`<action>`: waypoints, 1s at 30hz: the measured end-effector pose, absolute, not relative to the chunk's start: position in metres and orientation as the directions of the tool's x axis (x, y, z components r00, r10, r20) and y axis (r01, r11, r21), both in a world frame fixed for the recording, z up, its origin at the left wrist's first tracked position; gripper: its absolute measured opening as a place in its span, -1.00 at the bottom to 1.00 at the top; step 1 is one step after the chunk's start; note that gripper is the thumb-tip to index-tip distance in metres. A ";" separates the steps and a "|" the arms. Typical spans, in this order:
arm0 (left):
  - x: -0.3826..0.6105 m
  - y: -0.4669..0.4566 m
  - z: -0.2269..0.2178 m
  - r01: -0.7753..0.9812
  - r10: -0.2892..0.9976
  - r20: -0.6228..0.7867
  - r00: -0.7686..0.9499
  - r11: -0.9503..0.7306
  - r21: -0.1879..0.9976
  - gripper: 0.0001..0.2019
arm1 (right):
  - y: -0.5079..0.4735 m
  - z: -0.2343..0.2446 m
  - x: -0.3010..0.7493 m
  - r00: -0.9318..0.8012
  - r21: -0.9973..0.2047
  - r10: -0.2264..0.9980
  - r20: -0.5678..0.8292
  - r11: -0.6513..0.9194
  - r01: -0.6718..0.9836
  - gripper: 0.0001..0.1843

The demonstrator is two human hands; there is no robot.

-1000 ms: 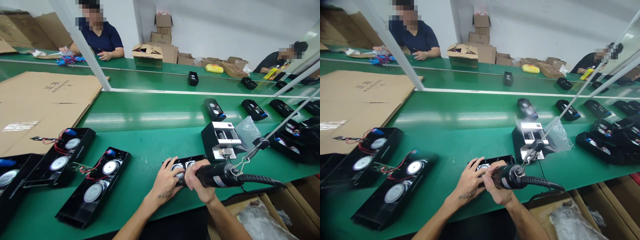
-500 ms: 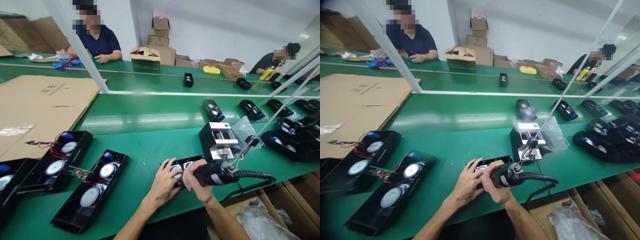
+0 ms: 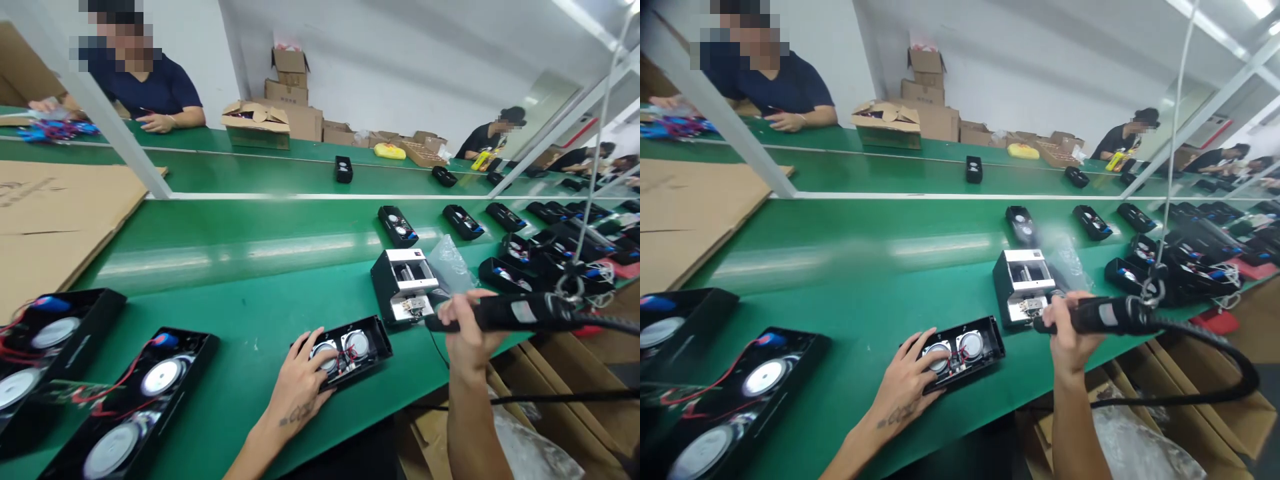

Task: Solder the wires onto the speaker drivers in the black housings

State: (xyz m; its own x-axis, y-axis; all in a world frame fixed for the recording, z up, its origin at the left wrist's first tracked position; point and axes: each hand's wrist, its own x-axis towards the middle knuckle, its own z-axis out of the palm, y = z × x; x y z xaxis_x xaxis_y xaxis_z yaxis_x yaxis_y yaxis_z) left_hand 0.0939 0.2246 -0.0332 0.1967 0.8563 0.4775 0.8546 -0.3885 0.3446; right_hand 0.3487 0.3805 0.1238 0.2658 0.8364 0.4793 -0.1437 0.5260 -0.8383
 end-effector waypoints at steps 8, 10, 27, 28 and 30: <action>0.090 0.227 -0.034 0.861 0.846 0.489 0.211 -0.398 0.316 -0.72 | 0.435 0.100 0.365 0.282 -0.883 0.848 0.448 0.469 -0.005 -0.59; 0.090 0.227 -0.032 0.864 0.846 0.486 0.218 -0.399 0.308 -0.73 | 0.436 0.093 0.363 0.255 -0.894 0.867 0.428 0.447 -0.019 -0.59; 0.095 0.220 -0.026 0.877 0.877 0.421 0.231 -0.375 0.300 -0.76 | 0.306 0.092 0.311 -0.327 -0.827 0.853 0.406 0.191 -0.529 -0.82; 0.095 0.220 -0.027 0.876 0.875 0.426 0.230 -0.377 0.302 -0.75 | 0.300 0.087 0.301 -0.350 -0.817 0.834 0.426 0.189 -0.545 -0.81; 0.096 0.220 -0.028 0.875 0.879 0.418 0.229 -0.374 0.308 -0.76 | 0.291 0.076 0.286 -0.403 -0.819 0.800 0.444 0.179 -0.545 -0.79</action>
